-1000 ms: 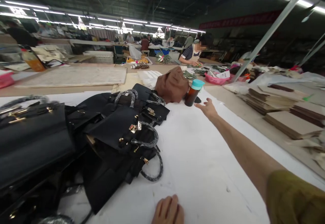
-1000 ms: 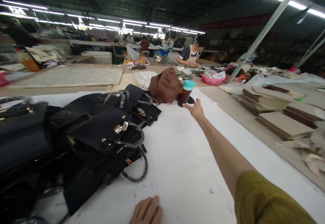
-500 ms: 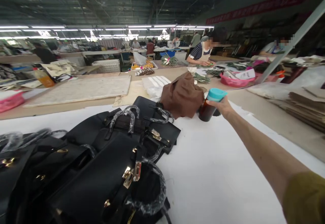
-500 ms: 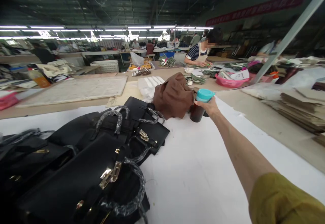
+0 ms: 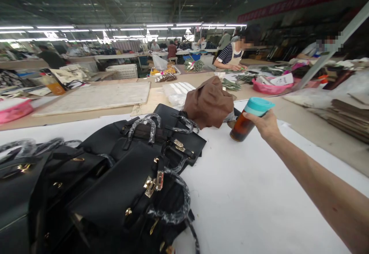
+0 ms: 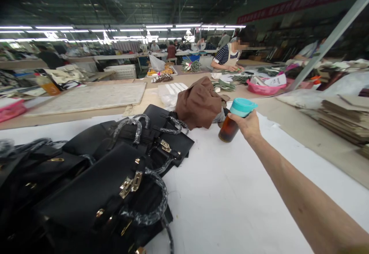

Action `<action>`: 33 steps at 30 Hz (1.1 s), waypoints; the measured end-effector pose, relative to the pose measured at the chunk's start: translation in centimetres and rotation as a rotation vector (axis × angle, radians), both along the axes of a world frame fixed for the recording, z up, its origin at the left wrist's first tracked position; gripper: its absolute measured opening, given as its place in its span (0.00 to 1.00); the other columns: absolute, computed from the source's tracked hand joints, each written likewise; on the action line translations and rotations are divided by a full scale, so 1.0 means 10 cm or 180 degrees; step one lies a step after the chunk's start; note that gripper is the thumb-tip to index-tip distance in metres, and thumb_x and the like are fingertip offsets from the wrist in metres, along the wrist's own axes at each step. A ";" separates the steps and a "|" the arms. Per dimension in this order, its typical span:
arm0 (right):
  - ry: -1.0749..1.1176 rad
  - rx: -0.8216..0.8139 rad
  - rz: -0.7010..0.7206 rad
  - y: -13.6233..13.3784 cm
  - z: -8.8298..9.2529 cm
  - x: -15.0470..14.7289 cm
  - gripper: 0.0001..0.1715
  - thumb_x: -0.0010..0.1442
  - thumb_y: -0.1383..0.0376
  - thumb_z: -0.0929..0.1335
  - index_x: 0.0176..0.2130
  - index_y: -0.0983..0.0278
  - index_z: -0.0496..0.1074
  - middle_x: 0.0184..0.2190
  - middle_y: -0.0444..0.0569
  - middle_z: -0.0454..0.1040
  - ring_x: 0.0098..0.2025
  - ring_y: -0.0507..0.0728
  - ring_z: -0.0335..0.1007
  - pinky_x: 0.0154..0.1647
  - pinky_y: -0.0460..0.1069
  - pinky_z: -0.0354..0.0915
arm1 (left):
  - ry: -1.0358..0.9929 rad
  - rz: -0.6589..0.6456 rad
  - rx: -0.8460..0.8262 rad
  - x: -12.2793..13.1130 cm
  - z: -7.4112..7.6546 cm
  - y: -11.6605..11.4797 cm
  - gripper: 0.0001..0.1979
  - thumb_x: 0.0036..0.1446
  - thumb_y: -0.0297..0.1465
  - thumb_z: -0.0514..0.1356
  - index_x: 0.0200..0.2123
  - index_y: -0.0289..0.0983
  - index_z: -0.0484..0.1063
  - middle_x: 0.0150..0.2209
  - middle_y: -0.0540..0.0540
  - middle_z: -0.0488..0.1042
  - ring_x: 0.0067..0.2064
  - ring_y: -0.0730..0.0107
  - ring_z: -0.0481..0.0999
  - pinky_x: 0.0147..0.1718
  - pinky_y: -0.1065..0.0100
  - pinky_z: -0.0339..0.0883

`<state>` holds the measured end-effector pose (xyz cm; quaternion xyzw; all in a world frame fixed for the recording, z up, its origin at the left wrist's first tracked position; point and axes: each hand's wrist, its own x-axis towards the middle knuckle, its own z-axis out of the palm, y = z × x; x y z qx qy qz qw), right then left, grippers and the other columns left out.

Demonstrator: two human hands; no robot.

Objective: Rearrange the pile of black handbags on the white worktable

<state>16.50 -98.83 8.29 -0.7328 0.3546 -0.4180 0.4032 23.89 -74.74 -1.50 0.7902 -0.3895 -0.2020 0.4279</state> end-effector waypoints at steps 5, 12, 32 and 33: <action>0.0221 0.0031 0.0552 0.67 0.31 -0.79 0.31 0.40 0.57 0.74 0.43 0.63 0.68 0.39 0.50 0.74 0.41 0.61 0.68 0.41 0.54 0.63 | -0.0496 -0.0220 -0.0085 -1.20 -0.25 0.91 0.36 0.59 0.41 0.28 0.42 0.37 0.74 0.47 0.48 0.68 0.53 0.41 0.64 0.37 0.51 0.62; 0.0547 0.0250 0.1250 1.94 0.41 -2.01 0.27 0.45 0.54 0.72 0.43 0.63 0.68 0.43 0.51 0.74 0.46 0.64 0.67 0.46 0.56 0.63 | -0.0765 -0.0276 -0.0307 -2.58 -0.39 1.88 0.11 0.53 0.30 0.58 0.41 0.40 0.71 0.47 0.40 0.71 0.48 0.54 0.69 0.46 0.52 0.65; 0.0533 0.0310 0.1574 3.96 0.06 -3.91 0.26 0.45 0.67 0.66 0.46 0.65 0.62 0.43 0.52 0.72 0.49 0.63 0.66 0.51 0.58 0.61 | 0.1389 -0.0265 -0.2009 -3.81 1.01 2.42 0.27 0.40 0.26 0.66 0.47 0.36 0.65 0.40 0.47 0.73 0.42 0.64 0.70 0.43 0.65 0.64; 0.0532 0.0277 0.1655 3.96 0.06 -3.93 0.27 0.46 0.67 0.65 0.47 0.65 0.61 0.44 0.53 0.71 0.50 0.63 0.65 0.52 0.58 0.60 | 0.1377 -0.0248 -0.2042 -3.83 1.00 2.42 0.28 0.39 0.26 0.67 0.46 0.36 0.65 0.40 0.48 0.73 0.42 0.64 0.69 0.43 0.65 0.64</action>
